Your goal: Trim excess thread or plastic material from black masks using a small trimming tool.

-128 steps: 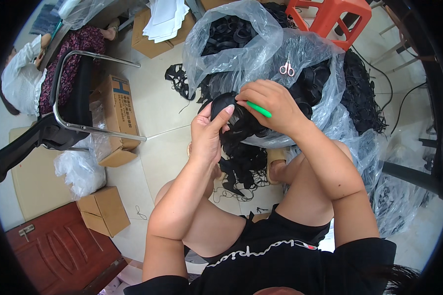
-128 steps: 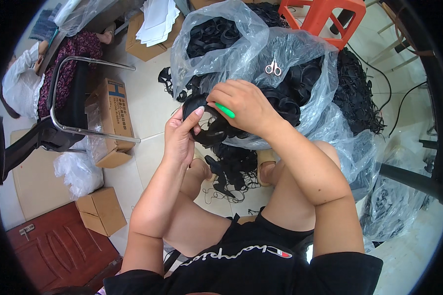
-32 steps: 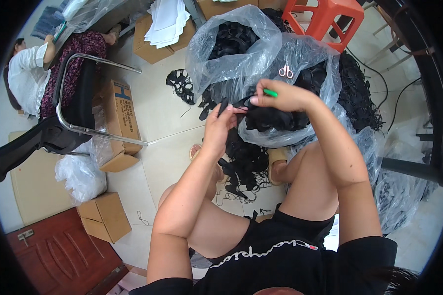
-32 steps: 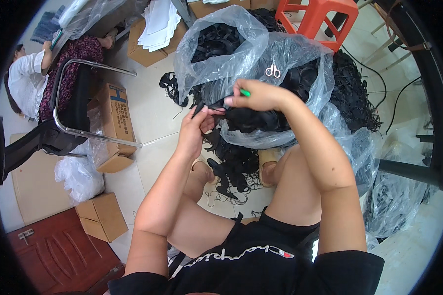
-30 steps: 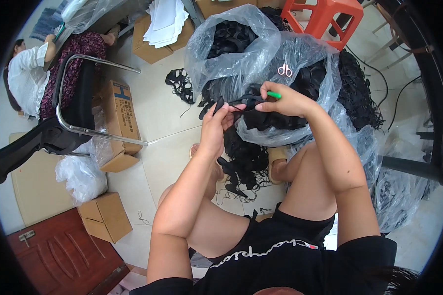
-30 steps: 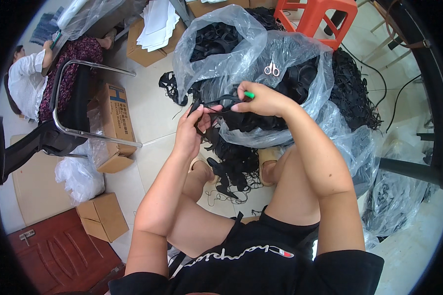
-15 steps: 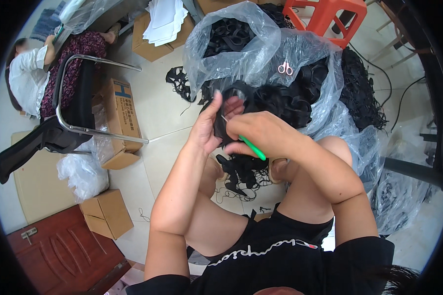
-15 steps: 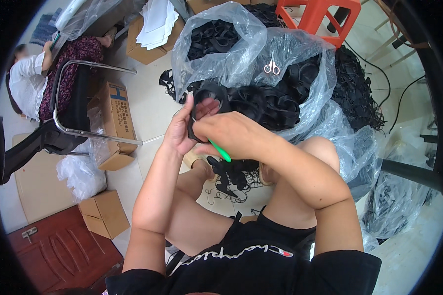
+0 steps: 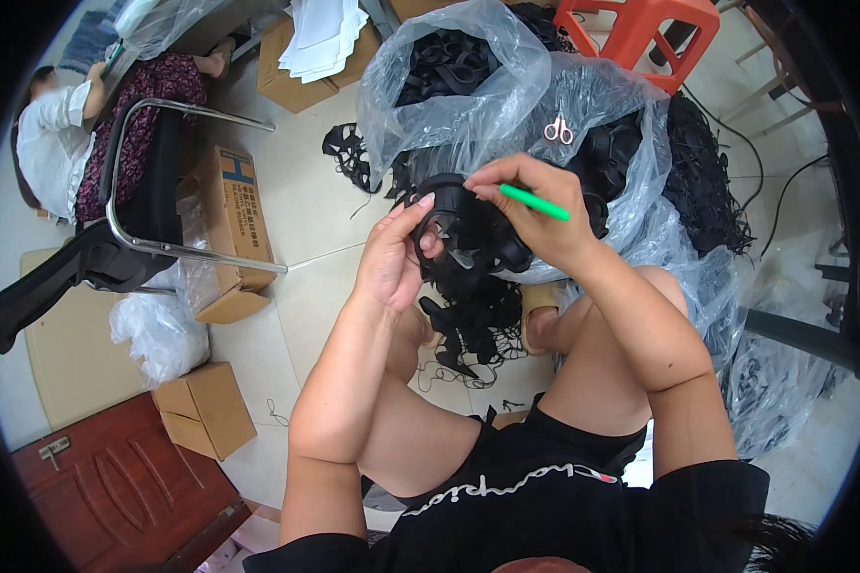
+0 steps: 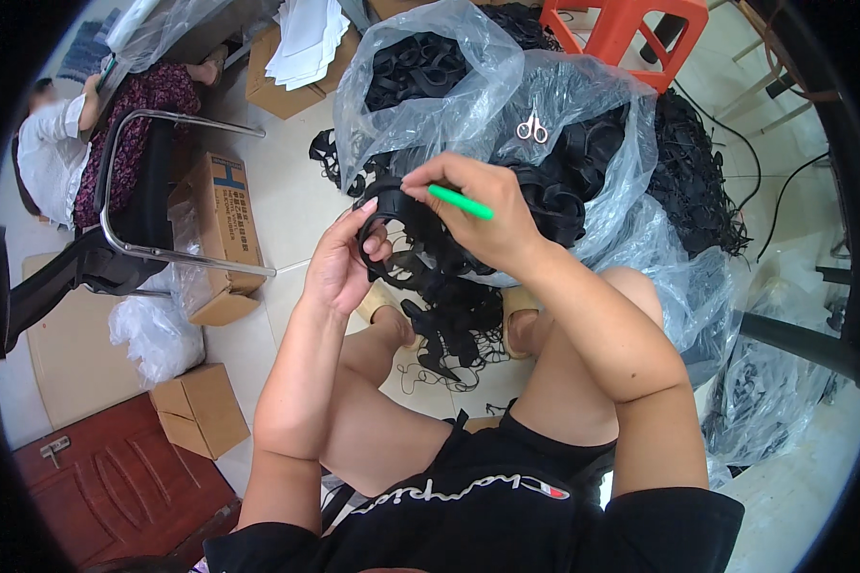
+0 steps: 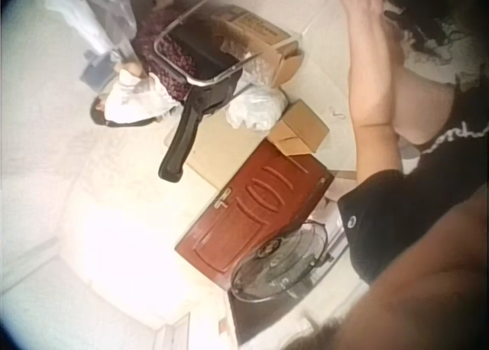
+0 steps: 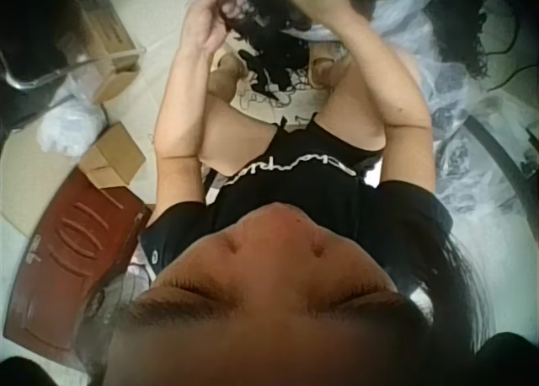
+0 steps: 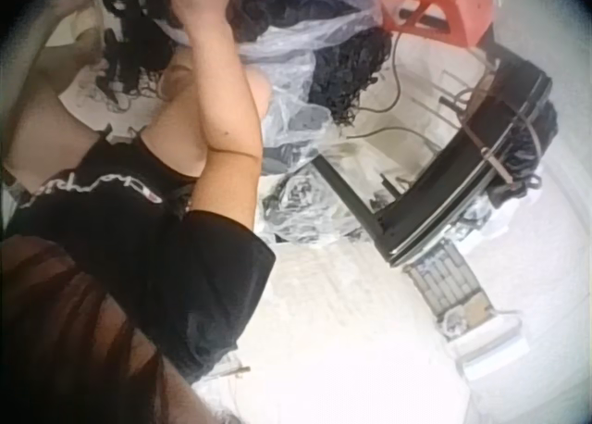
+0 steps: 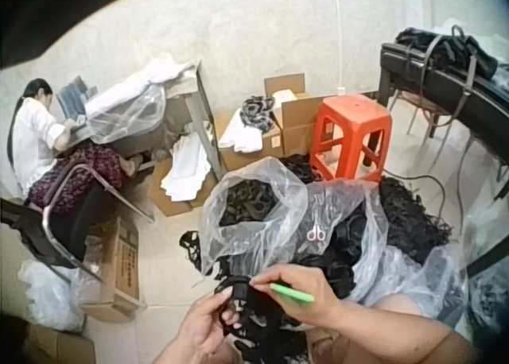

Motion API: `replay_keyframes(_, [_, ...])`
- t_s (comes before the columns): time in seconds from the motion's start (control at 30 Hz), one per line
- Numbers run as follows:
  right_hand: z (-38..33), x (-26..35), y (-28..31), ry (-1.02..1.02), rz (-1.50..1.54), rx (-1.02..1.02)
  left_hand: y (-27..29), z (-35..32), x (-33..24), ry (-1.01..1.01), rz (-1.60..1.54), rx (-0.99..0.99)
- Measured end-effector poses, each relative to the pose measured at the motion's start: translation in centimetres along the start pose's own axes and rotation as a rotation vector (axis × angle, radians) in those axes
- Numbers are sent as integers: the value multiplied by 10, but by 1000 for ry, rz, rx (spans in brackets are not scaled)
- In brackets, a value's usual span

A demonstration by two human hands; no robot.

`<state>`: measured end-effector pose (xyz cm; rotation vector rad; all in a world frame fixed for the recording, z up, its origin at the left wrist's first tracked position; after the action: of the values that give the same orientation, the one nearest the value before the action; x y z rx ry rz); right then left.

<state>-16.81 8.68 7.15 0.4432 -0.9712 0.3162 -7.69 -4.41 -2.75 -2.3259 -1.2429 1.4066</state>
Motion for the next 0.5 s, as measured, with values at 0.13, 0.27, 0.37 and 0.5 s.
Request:
replay_keyframes(0.13, [-3, 16, -9, 222, -143, 30, 2, -3, -11, -107, 87, -41])
replay_keyframes(0.27, [-7, 22, -20, 274, -120, 100, 3, -6, -16, -137, 93, -73])
replay_keyframes(0.37, [-9, 25, -24, 346, -217, 115, 6, -6, -18, -157, 90, -86])
replay_keyframes(0.5, [-10, 26, -27, 389, -278, 108, 7, -8, -22, -195, 110, -120])
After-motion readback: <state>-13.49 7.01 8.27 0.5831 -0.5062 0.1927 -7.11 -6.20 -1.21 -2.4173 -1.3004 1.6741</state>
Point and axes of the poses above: each hand's wrist, its own z-axis towards the middle knuckle, its own y-axis out of the back of the hand, x = y × z, the point moved 10 cm from there along z, towards the middle knuckle, and after that the axes turned 5 degrees about -x, right-handed, at the moved point
